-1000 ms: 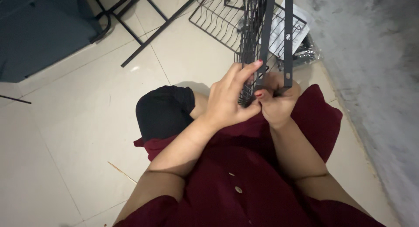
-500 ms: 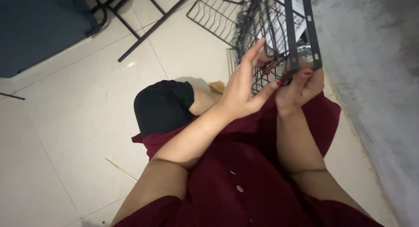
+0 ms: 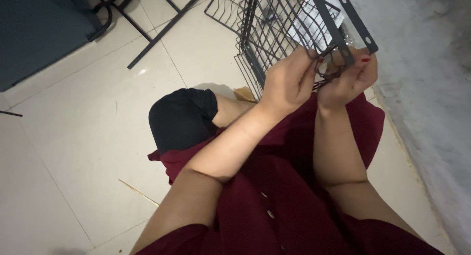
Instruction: The person assembles a black wire dish rack by hand, inserting vertical support rods into the grid frame and attaching the base legs. The person briefly consults an instruction sheet before continuing to secure the rack components.
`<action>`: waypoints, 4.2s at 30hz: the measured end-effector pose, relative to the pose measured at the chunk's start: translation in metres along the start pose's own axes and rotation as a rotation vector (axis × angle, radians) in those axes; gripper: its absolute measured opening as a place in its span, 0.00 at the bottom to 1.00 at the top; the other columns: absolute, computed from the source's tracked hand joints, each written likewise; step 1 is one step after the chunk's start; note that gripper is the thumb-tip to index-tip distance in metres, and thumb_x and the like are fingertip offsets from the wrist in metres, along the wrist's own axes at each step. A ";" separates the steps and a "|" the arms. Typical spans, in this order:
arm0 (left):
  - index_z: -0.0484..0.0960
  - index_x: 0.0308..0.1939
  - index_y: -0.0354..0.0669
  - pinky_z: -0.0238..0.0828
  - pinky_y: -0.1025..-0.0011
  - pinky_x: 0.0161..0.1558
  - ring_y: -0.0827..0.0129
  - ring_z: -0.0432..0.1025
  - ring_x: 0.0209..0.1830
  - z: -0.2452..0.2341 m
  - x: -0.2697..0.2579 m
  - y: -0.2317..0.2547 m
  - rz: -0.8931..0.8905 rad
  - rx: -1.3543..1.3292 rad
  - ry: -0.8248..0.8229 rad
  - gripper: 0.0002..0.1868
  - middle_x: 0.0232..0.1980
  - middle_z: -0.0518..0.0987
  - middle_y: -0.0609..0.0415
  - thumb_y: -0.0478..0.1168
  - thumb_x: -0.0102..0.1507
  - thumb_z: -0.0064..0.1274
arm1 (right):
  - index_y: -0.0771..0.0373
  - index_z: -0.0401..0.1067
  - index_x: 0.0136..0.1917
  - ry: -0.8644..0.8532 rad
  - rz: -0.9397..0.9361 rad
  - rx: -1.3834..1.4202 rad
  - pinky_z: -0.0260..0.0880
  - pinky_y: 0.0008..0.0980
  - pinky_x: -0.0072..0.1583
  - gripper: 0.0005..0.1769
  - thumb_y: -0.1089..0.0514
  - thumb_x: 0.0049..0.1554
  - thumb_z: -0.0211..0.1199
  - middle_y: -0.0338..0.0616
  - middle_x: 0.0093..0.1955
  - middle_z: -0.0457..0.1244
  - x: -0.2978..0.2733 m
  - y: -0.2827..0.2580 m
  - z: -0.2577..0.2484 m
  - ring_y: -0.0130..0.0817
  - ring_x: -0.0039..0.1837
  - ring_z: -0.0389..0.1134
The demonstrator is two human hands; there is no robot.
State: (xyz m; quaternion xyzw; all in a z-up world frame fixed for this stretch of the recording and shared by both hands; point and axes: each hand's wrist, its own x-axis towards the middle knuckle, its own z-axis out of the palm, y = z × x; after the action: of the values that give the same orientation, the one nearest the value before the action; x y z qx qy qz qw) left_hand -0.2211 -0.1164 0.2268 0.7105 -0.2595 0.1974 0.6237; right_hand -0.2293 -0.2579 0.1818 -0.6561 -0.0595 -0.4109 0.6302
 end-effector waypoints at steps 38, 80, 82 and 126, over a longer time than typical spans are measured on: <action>0.75 0.39 0.38 0.57 0.77 0.27 0.78 0.63 0.24 -0.135 0.036 -0.128 -0.074 -0.521 0.394 0.07 0.28 0.73 0.60 0.37 0.71 0.47 | 0.56 0.58 0.42 0.415 0.286 0.168 0.41 0.31 0.28 0.22 0.39 0.69 0.51 0.33 0.27 0.48 0.116 0.118 -0.064 0.24 0.27 0.44; 0.64 0.73 0.35 0.44 0.47 0.75 0.43 0.57 0.76 -0.047 -0.063 -0.182 -0.347 0.626 0.185 0.42 0.73 0.67 0.39 0.56 0.63 0.59 | 0.64 0.62 0.61 -0.406 0.363 -0.098 0.70 0.30 0.51 0.11 0.54 0.76 0.50 0.40 0.49 0.63 -0.077 0.158 0.094 0.29 0.49 0.66; 0.63 0.72 0.34 0.52 0.51 0.73 0.43 0.60 0.73 -0.061 -0.052 -0.165 -0.240 0.610 0.193 0.43 0.71 0.68 0.38 0.56 0.62 0.62 | 0.64 0.60 0.63 -0.398 0.358 -0.095 0.72 0.26 0.47 0.11 0.54 0.74 0.50 0.40 0.49 0.63 -0.048 0.142 0.098 0.26 0.48 0.67; 0.44 0.83 0.44 0.74 0.62 0.54 0.53 0.73 0.52 -0.037 -0.033 -0.151 -0.433 0.213 0.281 0.59 0.53 0.73 0.41 0.36 0.53 0.62 | 0.66 0.64 0.57 -0.150 0.425 -0.373 0.69 0.35 0.49 0.11 0.55 0.70 0.49 0.44 0.44 0.66 -0.093 0.064 0.108 0.33 0.45 0.69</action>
State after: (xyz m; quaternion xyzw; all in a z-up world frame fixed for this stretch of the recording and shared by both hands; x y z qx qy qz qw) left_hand -0.1527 -0.0627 0.0932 0.7766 0.0096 0.1823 0.6030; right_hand -0.2021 -0.1351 0.0896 -0.7871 0.1093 -0.2238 0.5643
